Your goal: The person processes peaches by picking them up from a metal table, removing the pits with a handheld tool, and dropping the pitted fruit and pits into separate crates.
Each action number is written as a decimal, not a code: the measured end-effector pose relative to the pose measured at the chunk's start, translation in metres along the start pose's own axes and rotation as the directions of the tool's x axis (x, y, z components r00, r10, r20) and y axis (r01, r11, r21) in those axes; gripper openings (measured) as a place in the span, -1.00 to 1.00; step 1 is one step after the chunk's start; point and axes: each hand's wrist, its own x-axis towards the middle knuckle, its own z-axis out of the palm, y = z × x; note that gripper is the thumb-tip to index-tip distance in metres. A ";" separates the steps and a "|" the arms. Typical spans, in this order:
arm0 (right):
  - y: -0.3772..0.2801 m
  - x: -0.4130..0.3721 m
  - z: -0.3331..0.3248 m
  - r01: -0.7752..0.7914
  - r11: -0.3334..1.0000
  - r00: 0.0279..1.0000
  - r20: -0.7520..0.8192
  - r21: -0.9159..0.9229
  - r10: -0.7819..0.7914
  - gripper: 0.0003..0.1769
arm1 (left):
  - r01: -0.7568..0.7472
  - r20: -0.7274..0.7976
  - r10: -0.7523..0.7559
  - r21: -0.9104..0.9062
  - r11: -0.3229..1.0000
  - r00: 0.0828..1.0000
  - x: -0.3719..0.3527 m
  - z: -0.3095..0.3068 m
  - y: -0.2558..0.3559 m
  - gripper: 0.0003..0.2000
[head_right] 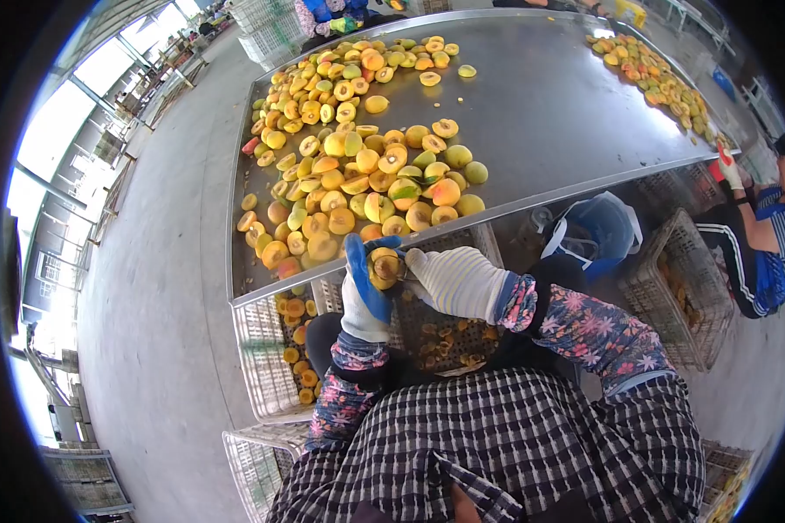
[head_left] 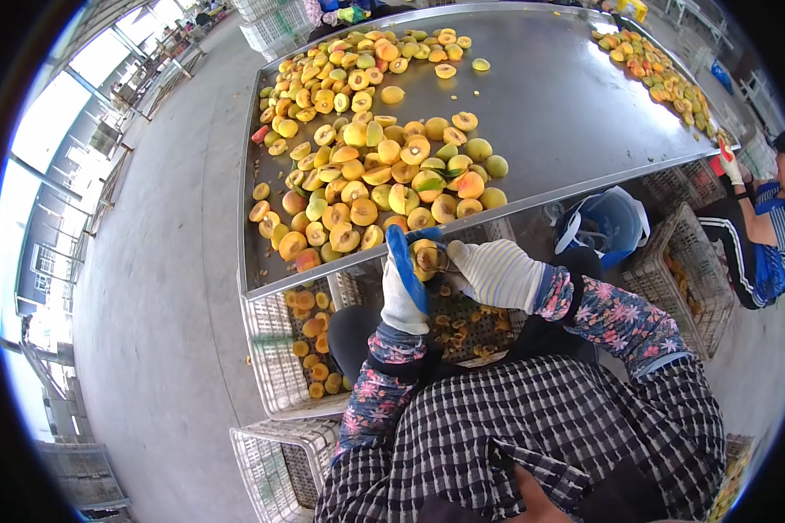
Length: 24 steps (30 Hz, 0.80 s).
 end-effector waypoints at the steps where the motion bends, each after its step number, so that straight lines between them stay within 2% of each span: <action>1: 0.000 0.001 0.003 0.000 1.000 1.000 -0.008 -0.013 0.000 -0.64 | -0.035 -0.024 0.035 -0.006 0.999 0.999 0.002 0.001 -0.004 -0.41; 4: -0.003 0.000 0.014 -0.091 0.984 0.996 0.031 0.153 0.088 -0.62 | 0.072 -0.018 -0.080 -0.281 0.957 0.997 0.007 0.000 -0.008 -0.37; 7: 0.002 -0.003 0.013 -0.040 0.987 0.999 0.012 0.157 0.039 -0.59 | 0.113 0.013 -0.113 -0.200 0.973 0.994 0.006 -0.001 -0.003 -0.34; 10: 0.004 -0.002 0.001 -0.108 0.984 0.981 0.173 0.143 0.082 -0.59 | 0.206 0.129 -0.185 -0.169 0.964 0.974 0.009 -0.006 -0.002 -0.31; 13: 0.003 -0.002 0.006 -0.139 0.925 0.985 0.142 0.354 0.094 -0.64 | 0.075 0.106 -0.044 -0.312 0.947 0.993 0.017 -0.007 -0.014 -0.29; 14: 0.005 -0.001 0.017 -0.110 0.903 0.993 0.073 0.415 0.087 -0.65 | -0.122 -0.068 0.107 -0.262 0.957 0.992 0.016 0.004 -0.021 -0.31; 16: 0.002 0.002 0.039 -0.043 0.848 0.994 -0.065 0.529 0.091 -0.67 | -0.345 -0.205 0.332 -0.033 0.938 0.921 0.009 0.029 -0.012 -0.33; 18: -0.008 0.001 0.038 -0.141 0.711 0.984 0.015 0.689 0.180 -0.69 | -0.299 -0.320 0.211 -0.254 0.920 0.923 0.013 0.030 -0.015 -0.40; 19: -0.012 0.000 0.038 -0.190 0.626 0.974 0.064 0.757 0.219 -0.70 | -0.247 -0.280 0.164 -0.294 0.923 0.946 0.015 0.023 -0.018 -0.41; 20: -0.006 -0.002 0.042 -0.171 0.660 0.984 0.088 0.731 0.157 -0.69 | -0.192 -0.236 0.116 -0.333 0.923 0.965 0.016 0.016 -0.019 -0.43; 22: -0.005 0.000 0.022 -0.186 0.813 0.980 0.160 0.552 0.116 -0.68 | -0.066 -0.168 -0.009 -0.436 0.897 0.986 0.017 0.013 -0.012 -0.44; 23: -0.006 -0.004 0.016 -0.186 0.872 0.974 0.200 0.452 0.105 -0.67 | 0.022 -0.086 -0.061 -0.402 0.916 0.994 0.019 0.009 -0.015 -0.44; 24: 0.018 -0.010 0.058 0.013 0.889 0.999 0.035 0.458 -0.032 -0.64 | 0.106 -0.006 -0.116 -0.360 0.927 0.993 0.024 0.002 -0.018 -0.44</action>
